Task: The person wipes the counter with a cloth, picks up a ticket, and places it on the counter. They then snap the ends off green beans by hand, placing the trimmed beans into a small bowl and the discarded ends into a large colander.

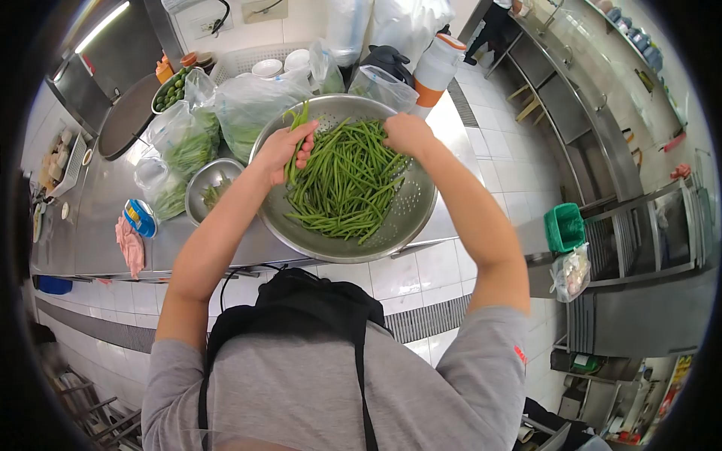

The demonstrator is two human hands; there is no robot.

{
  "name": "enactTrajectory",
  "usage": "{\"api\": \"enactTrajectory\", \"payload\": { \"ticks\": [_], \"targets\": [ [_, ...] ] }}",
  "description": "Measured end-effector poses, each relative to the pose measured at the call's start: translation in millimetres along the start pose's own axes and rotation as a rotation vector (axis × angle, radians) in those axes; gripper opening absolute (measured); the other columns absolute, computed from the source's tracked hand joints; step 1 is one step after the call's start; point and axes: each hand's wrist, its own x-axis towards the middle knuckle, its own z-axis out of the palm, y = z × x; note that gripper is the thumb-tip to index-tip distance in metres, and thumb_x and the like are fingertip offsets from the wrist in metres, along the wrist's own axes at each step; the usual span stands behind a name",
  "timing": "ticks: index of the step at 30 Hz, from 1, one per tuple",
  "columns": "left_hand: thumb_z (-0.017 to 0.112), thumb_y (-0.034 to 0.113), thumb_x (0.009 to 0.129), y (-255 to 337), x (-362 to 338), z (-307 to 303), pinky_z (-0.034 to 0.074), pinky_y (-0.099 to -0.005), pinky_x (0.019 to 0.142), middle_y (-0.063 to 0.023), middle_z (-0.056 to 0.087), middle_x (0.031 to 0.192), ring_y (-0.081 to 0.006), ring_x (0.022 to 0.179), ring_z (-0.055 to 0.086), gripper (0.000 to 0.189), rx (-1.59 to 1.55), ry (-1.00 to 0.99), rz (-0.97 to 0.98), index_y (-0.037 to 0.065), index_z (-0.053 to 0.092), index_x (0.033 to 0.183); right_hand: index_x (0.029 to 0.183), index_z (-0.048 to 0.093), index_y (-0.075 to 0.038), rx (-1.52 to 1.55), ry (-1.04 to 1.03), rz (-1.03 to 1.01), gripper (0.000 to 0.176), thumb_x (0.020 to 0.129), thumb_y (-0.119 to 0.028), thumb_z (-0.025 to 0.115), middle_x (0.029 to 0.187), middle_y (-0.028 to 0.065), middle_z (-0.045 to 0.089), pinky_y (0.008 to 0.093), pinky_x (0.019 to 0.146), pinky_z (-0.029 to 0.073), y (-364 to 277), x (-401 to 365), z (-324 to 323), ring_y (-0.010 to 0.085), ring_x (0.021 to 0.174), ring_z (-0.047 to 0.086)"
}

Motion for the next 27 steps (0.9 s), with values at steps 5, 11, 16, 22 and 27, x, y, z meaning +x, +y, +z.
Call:
{"api": "enactTrajectory", "payload": {
  "ticks": [5, 11, 16, 22, 27],
  "targets": [
    [0.064, 0.033, 0.077, 4.1, -8.9, 0.8, 0.023, -0.0199, 0.038, 0.0061, 0.036, 0.053, -0.0037, 0.043, 0.031, 0.032, 0.127, 0.092, 0.073, 0.003, 0.055, 0.077, 0.074, 0.063, -0.004, 0.053, 0.074, -0.023, 0.018, 0.071, -0.022, 0.059, 0.073, 0.015, 0.061, 0.039, 0.064, 0.048, -6.5, 3.2, 23.0, 0.0304, 0.072, 0.059],
    [0.055, 0.029, 0.084, 22.1, -29.2, 10.6, 0.024, -0.021, 0.037, 0.006, 0.037, 0.052, -0.0039, 0.04, 0.03, 0.03, 0.199, 0.099, 0.323, 0.0, 0.06, 0.08, 0.077, 0.061, 0.0, 0.684, 0.135, -0.049, 0.013, 0.073, -0.011, 0.063, 0.064, 0.0099, 0.058, 0.0277, 0.052, 0.041, -51.3, -38.7, -56.1, 0.0179, 0.054, 0.052],
    [0.05, 0.036, 0.086, 13.5, -36.2, 16.9, 0.036, -0.023, 0.045, 0.002, 0.043, 0.057, -0.0085, 0.048, 0.042, 0.034, -0.007, 0.081, 0.081, 0.003, 0.059, 0.089, 0.074, 0.06, -0.001, 0.724, 0.492, 0.018, 0.008, 0.071, -0.008, 0.063, 0.064, 0.0107, 0.058, 0.0299, 0.051, 0.044, -99.3, -58.0, -52.8, 0.0212, 0.055, 0.055],
    [0.049, 0.038, 0.087, -17.0, -30.6, 20.1, 0.036, -0.0255, 0.049, 0.0003, 0.04, 0.055, -0.0116, 0.051, 0.042, 0.032, -0.239, 0.183, 0.165, 0.009, 0.046, 0.073, 0.075, 0.061, 0.001, 0.898, 0.271, -0.063, 0.01, 0.073, -0.009, 0.063, 0.063, 0.0126, 0.059, 0.03, 0.052, 0.046, -132.8, -64.1, -45.0, 0.0218, 0.053, 0.057],
    [0.048, 0.039, 0.087, -16.3, -34.9, 9.2, 0.03, -0.0232, 0.041, 0.0028, 0.035, 0.053, -0.0083, 0.043, 0.034, 0.034, -0.308, 0.25, 0.194, 0.009, 0.045, 0.072, 0.077, 0.064, -0.001, 0.938, 0.02, 0.157, 0.015, 0.074, -0.016, 0.063, 0.064, 0.0124, 0.061, 0.0296, 0.055, 0.046, -98.6, -39.1, -39.0, 0.0199, 0.053, 0.058]
  ]
}}
